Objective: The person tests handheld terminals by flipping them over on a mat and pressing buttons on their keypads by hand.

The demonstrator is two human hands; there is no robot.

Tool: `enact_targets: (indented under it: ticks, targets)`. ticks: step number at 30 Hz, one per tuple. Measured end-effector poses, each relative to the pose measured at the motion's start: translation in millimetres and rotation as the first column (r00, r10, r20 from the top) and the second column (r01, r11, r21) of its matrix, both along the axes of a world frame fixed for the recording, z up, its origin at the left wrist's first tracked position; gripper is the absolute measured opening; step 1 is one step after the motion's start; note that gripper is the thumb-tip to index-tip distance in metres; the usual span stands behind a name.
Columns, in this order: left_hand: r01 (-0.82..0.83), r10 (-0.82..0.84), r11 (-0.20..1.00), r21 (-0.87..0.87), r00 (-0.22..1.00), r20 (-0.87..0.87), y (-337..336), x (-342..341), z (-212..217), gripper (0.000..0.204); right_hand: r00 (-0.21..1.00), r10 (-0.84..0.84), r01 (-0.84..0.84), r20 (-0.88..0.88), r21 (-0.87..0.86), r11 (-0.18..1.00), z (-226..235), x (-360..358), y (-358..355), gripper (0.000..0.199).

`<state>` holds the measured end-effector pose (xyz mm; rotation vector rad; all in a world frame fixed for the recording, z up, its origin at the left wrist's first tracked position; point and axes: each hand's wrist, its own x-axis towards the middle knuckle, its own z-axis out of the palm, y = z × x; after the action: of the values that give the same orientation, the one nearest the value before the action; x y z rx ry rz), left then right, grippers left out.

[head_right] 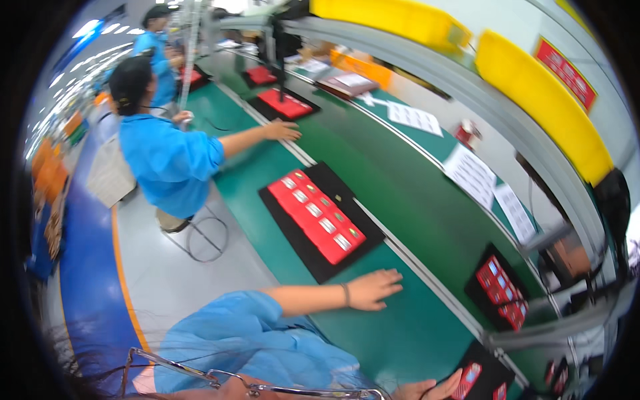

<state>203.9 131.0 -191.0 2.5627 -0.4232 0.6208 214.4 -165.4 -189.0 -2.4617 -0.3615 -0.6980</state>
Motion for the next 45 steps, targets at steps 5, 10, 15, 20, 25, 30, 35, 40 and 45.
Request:
enact_targets:
  ticks: [5,10,15,20,25,30,35,40,45]
  targets:
    - [-0.181,0.199,0.978,-0.106,0.958,0.207,62,-18,59,0.061,0.994,-0.106,0.108,-0.022,0.099,0.989,20,-17,0,0.062]
    - [-0.758,0.778,0.629,-0.173,0.612,0.145,218,-32,40,0.048,0.985,-0.17,0.172,-0.026,0.187,0.967,42,-31,-2,0.062]
    - [-0.893,0.708,0.219,-0.394,0.423,-0.566,348,-91,4,0.041,0.987,-0.155,0.158,-0.033,0.279,0.947,57,-40,7,0.063]
    - [-0.883,0.681,0.307,-0.354,0.464,-0.566,319,-88,10,0.043,0.995,-0.049,0.075,-0.085,0.333,0.94,63,-52,29,0.064]
    - [-0.874,0.732,0.447,-0.189,0.479,-0.484,243,-66,11,0.047,0.839,0.424,-0.268,-0.34,0.421,0.867,29,-47,54,0.076]
    - [-0.713,0.601,0.697,-0.081,0.642,-0.476,138,-59,19,0.054,0.859,0.456,-0.393,-0.234,0.27,0.879,-3,-42,66,0.071]
    - [-0.611,0.442,0.778,-0.146,0.696,-0.566,60,-63,19,0.074,0.942,0.295,-0.322,0.161,0.178,0.93,-70,6,25,0.069]
    - [-0.569,0.342,0.758,-0.318,0.763,-0.549,47,-68,13,0.071,0.811,0.45,-0.435,0.375,-0.128,0.891,-10,1,7,0.071]
    - [-0.751,0.707,0.66,0.012,0.616,-0.348,61,-75,20,0.063,0.96,0.281,-0.28,0.004,-0.072,0.957,-8,-30,32,0.073]
